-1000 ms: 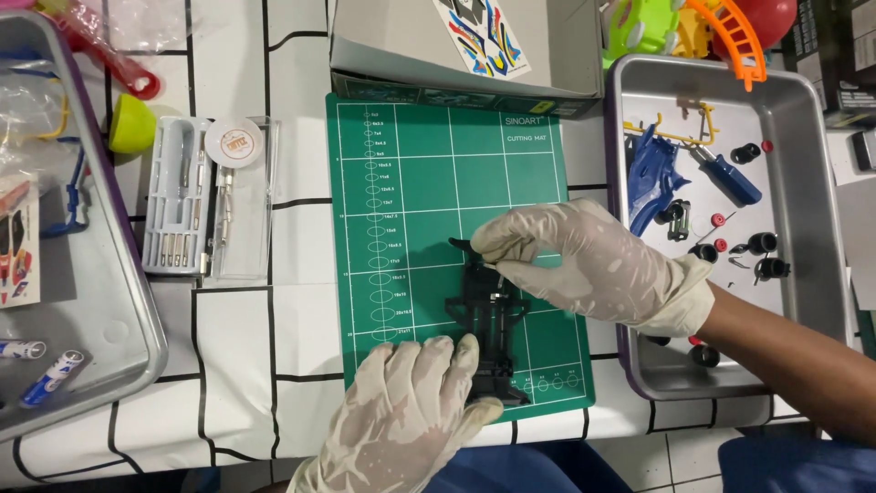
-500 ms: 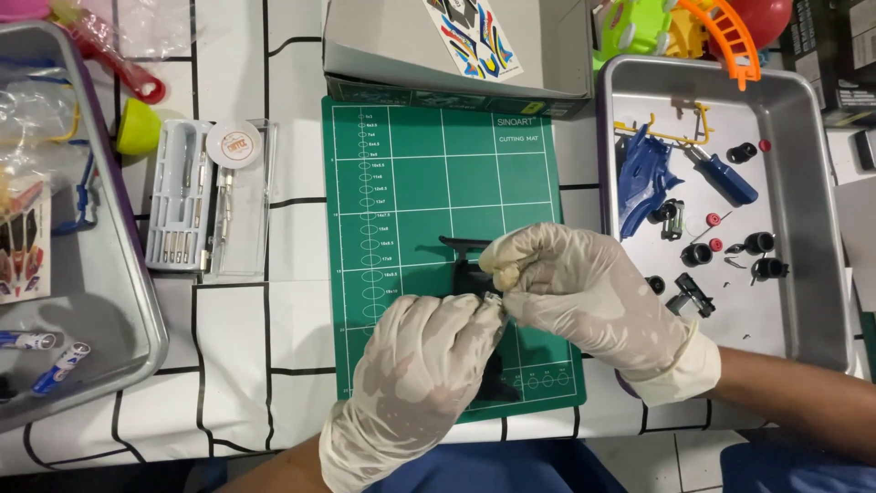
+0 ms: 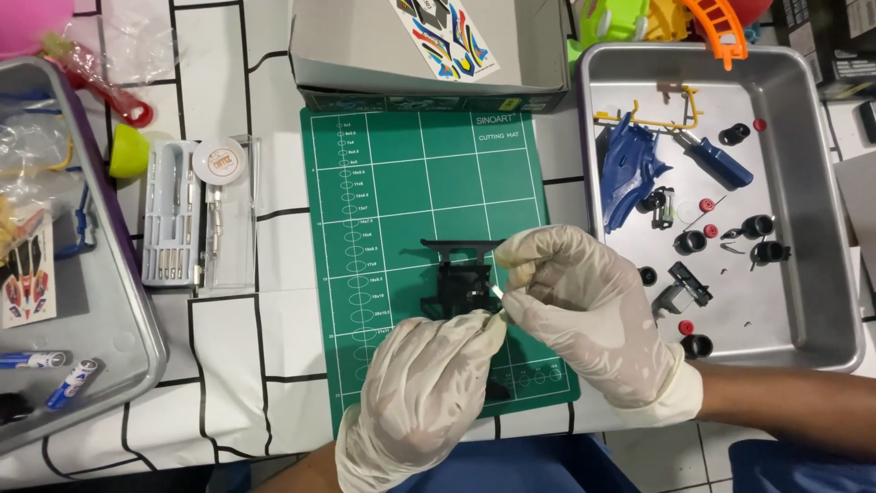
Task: Assembling a toy car chassis by installing a motor, gears, and other small components using hands and a screwdriver.
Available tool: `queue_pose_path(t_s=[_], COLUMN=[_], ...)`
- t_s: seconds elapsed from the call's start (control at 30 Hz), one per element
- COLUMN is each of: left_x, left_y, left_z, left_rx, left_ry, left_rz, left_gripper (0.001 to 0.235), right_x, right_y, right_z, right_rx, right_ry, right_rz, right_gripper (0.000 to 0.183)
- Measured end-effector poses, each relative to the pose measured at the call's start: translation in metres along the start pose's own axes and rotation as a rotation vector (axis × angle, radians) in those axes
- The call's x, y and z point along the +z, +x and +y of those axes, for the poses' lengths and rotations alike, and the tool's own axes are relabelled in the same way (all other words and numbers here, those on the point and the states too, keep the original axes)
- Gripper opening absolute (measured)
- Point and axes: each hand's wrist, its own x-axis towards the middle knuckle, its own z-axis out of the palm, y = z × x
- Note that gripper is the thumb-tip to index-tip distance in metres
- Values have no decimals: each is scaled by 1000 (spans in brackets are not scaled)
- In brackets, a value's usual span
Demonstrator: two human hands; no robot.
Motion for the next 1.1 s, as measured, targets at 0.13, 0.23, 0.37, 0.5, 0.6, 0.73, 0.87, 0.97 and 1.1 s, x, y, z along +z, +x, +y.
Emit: queue_pose_path(t_s=[0.13,0.23,0.37,0.5,0.6,0.73,0.87,0.97,1.1], left_x=[-7,-10,-10,-11,-10,-8,-3,-1,3], left_y=[9,15,16,18,10,1,-16,-4,-10], left_z=[2,0,-3,-2,-2,-5,-13,-10,-12], left_rx=[-264,-698,-1055,-1214,-990,-334,-142,-100,-208], left_ry=[-269,-573,-759,-688,-687,-212,41,101,-85], left_rz=[81,147,65,-38,40,73,-63,79,7], left_gripper=[12,15,15,17,18,14,23,14,13], right_x=[-5,-9,-9,-5,-2,-1,-1,-2,-4], right_y=[4,8,8,6,3,2,5,7,12], right_z=[-2,-8,-3,-3,-8,-9,-5,-4,-3], right_rx=[-54,-75,-2,-34,-138,-131,-50,31,100], right_ry=[50,-56,-79,-89,-151,-215,-84,-17,-103], right_rz=[-71,-141,-253,-203,-164,-86,-123,-125,-130], right_gripper=[24,26,33,27,37,33,30,25,26])
